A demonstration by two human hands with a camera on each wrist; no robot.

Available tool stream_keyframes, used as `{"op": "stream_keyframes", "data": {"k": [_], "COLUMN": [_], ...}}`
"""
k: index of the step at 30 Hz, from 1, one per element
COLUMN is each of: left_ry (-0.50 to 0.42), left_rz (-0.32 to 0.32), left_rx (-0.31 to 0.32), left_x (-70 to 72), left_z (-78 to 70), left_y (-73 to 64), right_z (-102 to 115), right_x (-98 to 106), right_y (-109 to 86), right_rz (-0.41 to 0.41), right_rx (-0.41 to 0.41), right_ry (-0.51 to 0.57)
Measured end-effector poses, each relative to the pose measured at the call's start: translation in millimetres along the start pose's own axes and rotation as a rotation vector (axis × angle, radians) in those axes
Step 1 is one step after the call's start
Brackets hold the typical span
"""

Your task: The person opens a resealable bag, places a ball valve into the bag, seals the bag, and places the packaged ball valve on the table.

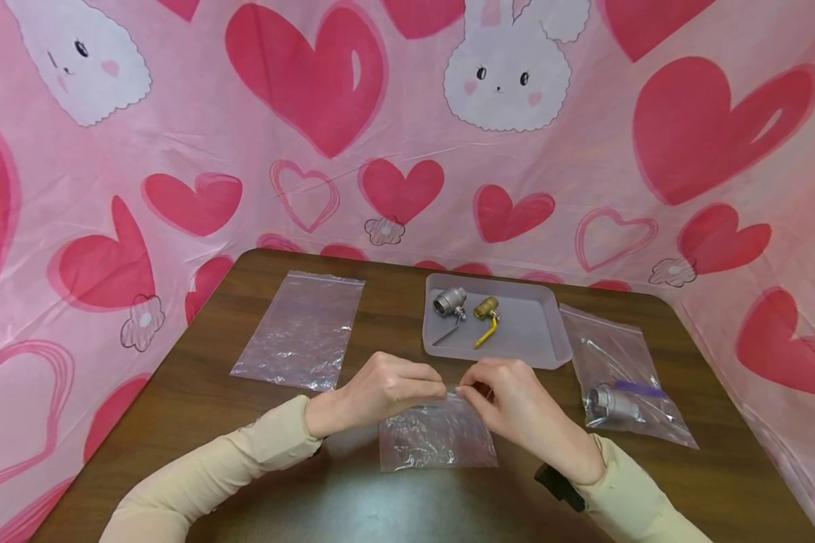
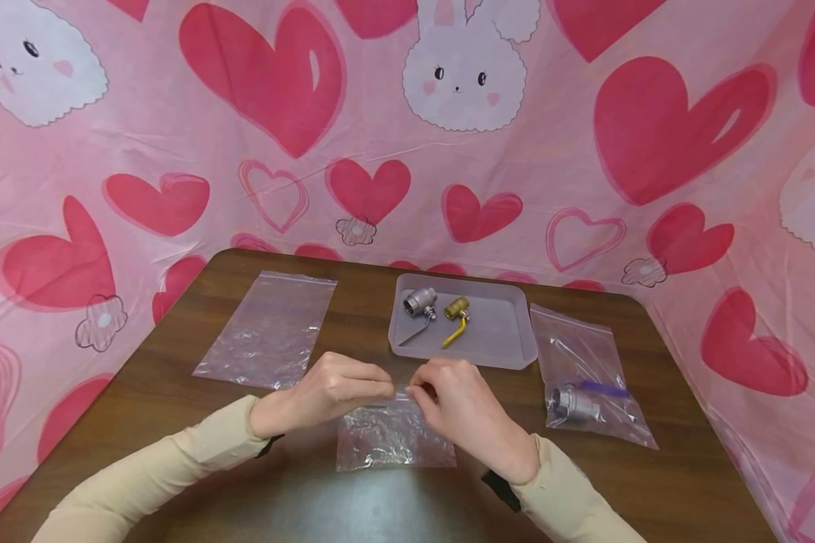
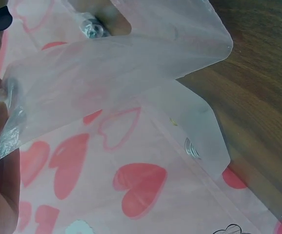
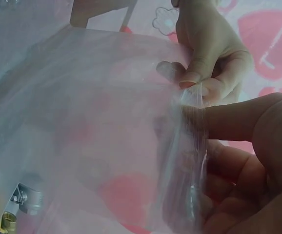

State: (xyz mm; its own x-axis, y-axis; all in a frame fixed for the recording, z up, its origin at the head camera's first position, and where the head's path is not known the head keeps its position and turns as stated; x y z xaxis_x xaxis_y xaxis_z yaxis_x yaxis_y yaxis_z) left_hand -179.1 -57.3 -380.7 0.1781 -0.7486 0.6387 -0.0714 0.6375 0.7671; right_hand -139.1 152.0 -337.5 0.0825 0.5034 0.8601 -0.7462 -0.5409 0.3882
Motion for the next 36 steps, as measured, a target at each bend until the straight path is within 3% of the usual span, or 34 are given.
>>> {"op": "stream_keyframes", "data": {"k": [4,9,15,20,27,36], "left_ry": [-0.016,-0.067,-0.14,-0.161,-0.14,-0.129], "left_rz": [-0.005,-0.009,-0.012,0.011,0.04,0.046], "left_rx": [0.002,0.095,0.175,0.189,0.175,0.153], "left_x": [-1.1,-1.0,1.7,2.6,1.2,2.3], "left_z": [-2.5,-1.3,2.8,3.3,0.4,-3.3], "left_y": [0.9,1.6,2.0,2.0,-0.1,1.6], "right_z": [-1,-5,-9,-9,-5,2], "right_x": [0,1,3,6,10,14], "right_y": [0.6,-1.6,-1.9,-1.8,-0.7,-2.3], "right_rz": [-0.004,-0.001,-0.021,-0.011,0.131,0.102], "right_rx": [-0.01,0.022,0.169,0.265,0.23,0.195], "right_ry": [-0.007,0.048,0.179,0.153,0.09,0.033]}}
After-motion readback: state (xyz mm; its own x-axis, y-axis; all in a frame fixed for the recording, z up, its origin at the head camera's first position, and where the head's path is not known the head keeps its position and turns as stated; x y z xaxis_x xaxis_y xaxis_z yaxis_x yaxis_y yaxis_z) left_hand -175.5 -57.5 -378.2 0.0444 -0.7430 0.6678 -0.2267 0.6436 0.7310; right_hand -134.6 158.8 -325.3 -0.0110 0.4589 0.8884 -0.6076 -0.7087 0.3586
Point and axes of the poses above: each hand's wrist, its own y-axis towards the middle knuckle, its own x-axis out of the back of the hand, z = x × y, the point moved 1 cm from there along y, towards the middle knuckle, and after that the axes turned 1 degree about x, right-handed, at the moved point
